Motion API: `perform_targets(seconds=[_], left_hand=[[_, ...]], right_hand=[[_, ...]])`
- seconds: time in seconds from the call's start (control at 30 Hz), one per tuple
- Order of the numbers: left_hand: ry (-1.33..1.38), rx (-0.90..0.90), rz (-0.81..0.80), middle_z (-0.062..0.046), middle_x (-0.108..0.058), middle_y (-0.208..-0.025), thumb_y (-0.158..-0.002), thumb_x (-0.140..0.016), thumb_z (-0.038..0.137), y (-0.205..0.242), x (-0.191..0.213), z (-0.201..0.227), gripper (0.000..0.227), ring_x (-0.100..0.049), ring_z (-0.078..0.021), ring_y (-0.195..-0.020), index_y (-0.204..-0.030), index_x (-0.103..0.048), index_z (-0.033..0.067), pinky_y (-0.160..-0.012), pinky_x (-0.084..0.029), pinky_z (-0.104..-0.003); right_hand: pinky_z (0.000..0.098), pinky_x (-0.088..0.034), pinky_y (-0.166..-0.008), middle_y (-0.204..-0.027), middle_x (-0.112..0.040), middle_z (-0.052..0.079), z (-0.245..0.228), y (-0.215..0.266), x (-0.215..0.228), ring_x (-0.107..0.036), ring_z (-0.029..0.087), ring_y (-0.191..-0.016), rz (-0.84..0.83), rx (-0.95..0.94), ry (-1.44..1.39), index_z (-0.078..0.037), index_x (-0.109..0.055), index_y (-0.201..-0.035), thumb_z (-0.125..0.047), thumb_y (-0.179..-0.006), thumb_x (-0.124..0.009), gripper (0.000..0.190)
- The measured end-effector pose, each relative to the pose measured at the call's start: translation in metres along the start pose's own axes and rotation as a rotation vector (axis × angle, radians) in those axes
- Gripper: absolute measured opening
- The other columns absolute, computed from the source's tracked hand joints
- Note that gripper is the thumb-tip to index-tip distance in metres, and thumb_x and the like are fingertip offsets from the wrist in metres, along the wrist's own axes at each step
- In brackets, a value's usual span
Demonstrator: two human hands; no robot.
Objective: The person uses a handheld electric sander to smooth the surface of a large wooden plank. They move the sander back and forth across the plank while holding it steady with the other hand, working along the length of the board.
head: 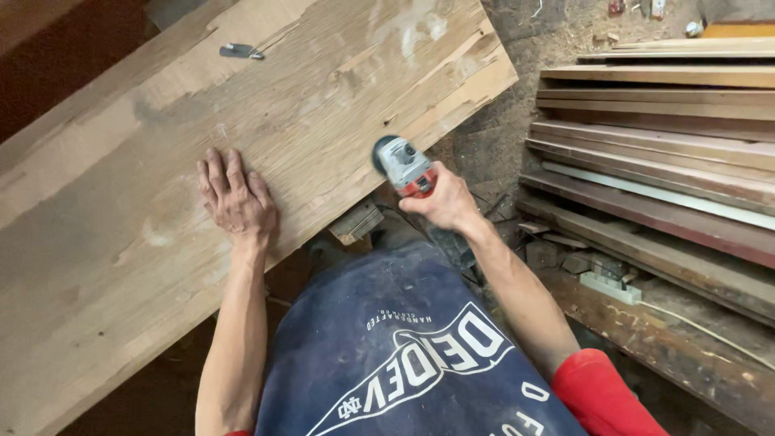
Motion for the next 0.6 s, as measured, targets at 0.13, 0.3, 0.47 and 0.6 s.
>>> perform_targets(seconds=[0.13, 0.3, 0.47, 0.6], left_hand=[[0.011, 0.012, -0.004, -0.020, -0.043, -0.161, -0.106, -0.058, 0.022, -0.004, 0.008, 0.009, 0.043, -0.034, -0.0439, -0.151, -0.146, -0.060, 0.0059, -0.124, -0.027, -0.057], [-0.002, 0.040, -0.028, -0.021, -0.042, -0.161, -0.106, -0.057, 0.021, -0.006, 0.008, 0.016, 0.043, -0.032, -0.0436, -0.151, -0.146, -0.058, 0.0058, -0.123, -0.026, -0.059], [-0.021, 0.063, -0.009, -0.020, -0.044, -0.159, -0.106, -0.056, 0.023, -0.004, 0.002, 0.006, 0.042, -0.034, -0.0425, -0.149, -0.144, -0.058, 0.0072, -0.122, -0.026, -0.057], [-0.051, 0.026, 0.029, -0.021, -0.042, -0.159, -0.105, -0.057, 0.023, 0.000, -0.005, -0.005, 0.044, -0.035, -0.0404, -0.150, -0.145, -0.055, 0.0063, -0.125, -0.026, -0.053]], right_hand=[[0.0355, -0.057, -0.083, -0.101, -0.074, 0.011, 0.052, -0.021, 0.051, -0.072, 0.023, -0.089, 0.111, -0.122, -0.108, -0.003, -0.066, -0.112, -0.039, -0.060, -0.088, 0.067], [0.0310, -0.056, -0.074, -0.094, -0.074, 0.006, 0.081, -0.042, 0.096, -0.069, 0.016, -0.079, 0.199, -0.174, -0.356, -0.007, -0.072, -0.105, -0.026, -0.066, -0.085, 0.045], [0.0325, -0.052, -0.065, -0.088, -0.072, 0.006, 0.061, -0.049, 0.094, -0.064, 0.015, -0.071, 0.232, -0.175, -0.451, -0.005, -0.076, -0.101, -0.022, -0.073, -0.082, 0.033], [0.0305, -0.055, -0.068, -0.086, -0.074, 0.005, -0.001, -0.039, 0.047, -0.067, 0.013, -0.072, 0.116, -0.030, -0.238, -0.007, -0.074, -0.101, -0.027, -0.072, -0.085, 0.037]])
Point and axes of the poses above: each hand's wrist, its own y-axis away from the middle knuckle, its own x-axis out of the back of the hand, z = x × y, the point moved 6 cm from there along -y, towards the middle knuckle
